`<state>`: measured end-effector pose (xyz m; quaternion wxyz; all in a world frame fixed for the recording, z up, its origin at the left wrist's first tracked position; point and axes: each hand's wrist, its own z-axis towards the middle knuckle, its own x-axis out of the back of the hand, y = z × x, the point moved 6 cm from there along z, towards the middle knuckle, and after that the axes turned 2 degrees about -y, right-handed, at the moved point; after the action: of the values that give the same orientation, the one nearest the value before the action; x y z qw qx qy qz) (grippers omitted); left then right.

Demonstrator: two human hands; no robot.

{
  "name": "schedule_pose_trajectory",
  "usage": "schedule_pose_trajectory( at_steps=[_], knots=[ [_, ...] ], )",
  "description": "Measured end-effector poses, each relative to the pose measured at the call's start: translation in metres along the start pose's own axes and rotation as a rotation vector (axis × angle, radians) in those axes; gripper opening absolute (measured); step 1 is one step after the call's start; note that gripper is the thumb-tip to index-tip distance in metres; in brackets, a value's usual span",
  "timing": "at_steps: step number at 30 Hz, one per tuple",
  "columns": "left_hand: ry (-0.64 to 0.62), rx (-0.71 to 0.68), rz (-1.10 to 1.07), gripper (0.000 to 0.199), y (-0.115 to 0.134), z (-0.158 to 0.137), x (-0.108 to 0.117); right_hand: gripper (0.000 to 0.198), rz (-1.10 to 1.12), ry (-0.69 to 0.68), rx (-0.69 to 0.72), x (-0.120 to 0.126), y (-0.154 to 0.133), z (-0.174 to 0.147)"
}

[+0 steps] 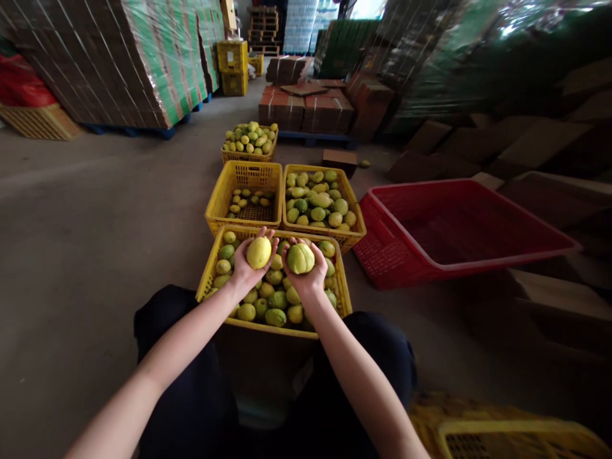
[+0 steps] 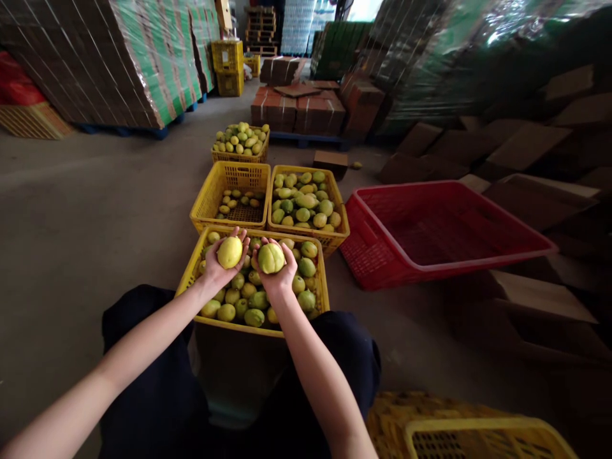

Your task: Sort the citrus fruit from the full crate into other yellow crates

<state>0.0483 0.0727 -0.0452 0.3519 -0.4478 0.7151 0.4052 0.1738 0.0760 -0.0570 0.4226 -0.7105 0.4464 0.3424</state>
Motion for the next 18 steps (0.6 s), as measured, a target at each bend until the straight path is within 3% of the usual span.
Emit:
schedule_pose_trajectory(
  at_steps=[11,18],
  knots=[
    [0.055,-0.021,-0.083,0.049,0.0002,0.0007,-0.0001,0.014,0.003,0.047,-0.022,0.0018,0.002,-0.0021],
    [0.101,0.008,-0.119,0.043,0.0002,-0.0002,0.0002,0.005,-0.005,0.001,-0.012,0.0018,0.0021,-0.0009]
  ],
)
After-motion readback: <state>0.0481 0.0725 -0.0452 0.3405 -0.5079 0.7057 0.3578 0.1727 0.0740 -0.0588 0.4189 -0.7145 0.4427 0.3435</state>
